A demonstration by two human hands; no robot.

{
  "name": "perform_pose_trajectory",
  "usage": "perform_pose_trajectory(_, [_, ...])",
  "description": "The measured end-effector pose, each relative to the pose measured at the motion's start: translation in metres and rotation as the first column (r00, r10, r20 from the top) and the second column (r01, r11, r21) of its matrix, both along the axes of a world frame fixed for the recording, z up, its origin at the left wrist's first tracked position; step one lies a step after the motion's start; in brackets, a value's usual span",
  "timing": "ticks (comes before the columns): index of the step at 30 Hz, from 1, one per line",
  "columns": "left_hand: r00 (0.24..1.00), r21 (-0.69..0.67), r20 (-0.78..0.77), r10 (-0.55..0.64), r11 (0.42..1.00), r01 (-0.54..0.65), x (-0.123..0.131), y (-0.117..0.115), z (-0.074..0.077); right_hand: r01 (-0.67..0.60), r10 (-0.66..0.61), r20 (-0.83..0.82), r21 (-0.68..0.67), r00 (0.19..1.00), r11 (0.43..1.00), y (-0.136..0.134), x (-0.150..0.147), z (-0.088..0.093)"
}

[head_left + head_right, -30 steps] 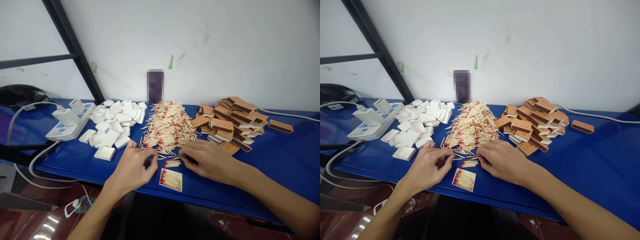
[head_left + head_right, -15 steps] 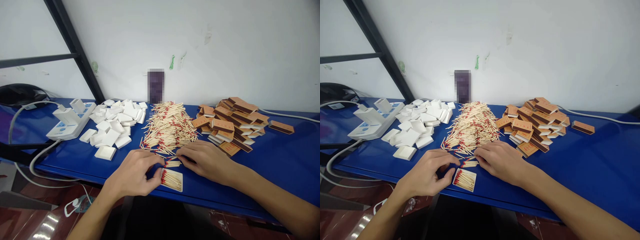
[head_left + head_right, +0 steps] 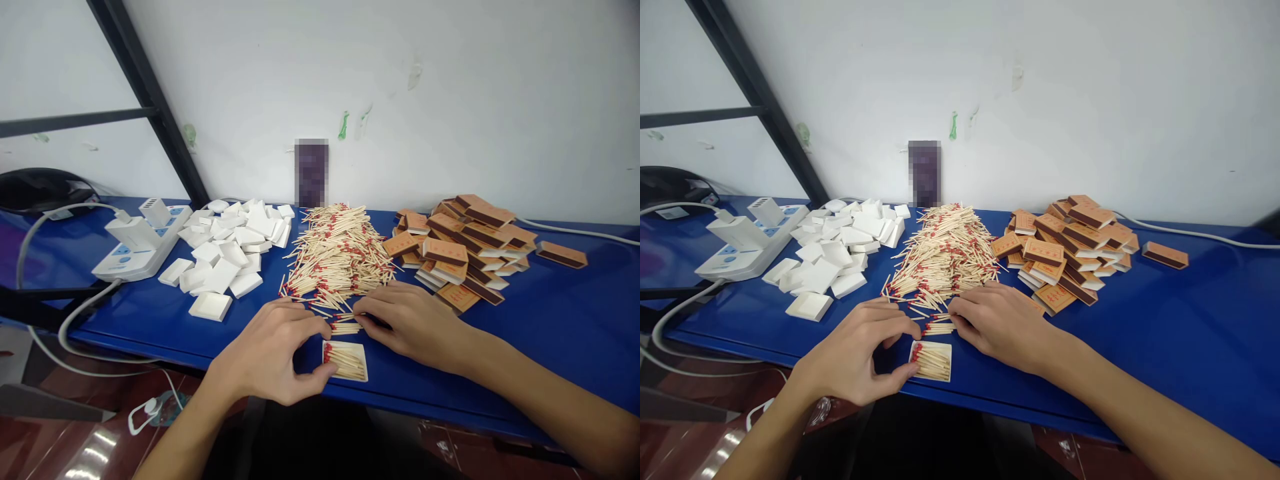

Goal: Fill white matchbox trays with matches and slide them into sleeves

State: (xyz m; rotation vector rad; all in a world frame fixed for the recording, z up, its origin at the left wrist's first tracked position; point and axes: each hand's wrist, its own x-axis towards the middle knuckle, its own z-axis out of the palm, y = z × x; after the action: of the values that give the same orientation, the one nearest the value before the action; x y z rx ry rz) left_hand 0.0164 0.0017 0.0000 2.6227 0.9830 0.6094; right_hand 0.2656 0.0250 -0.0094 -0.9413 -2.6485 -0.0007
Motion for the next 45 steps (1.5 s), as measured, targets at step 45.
perform_pose_trajectory(45, [0.965,0.122,-0.061,0.255,0.961,-0.247,0.003,0.01,-0.004,-0.022,0.009,-0.077,-0.164,0.997,0.986,-0.007,-0.002,0.009])
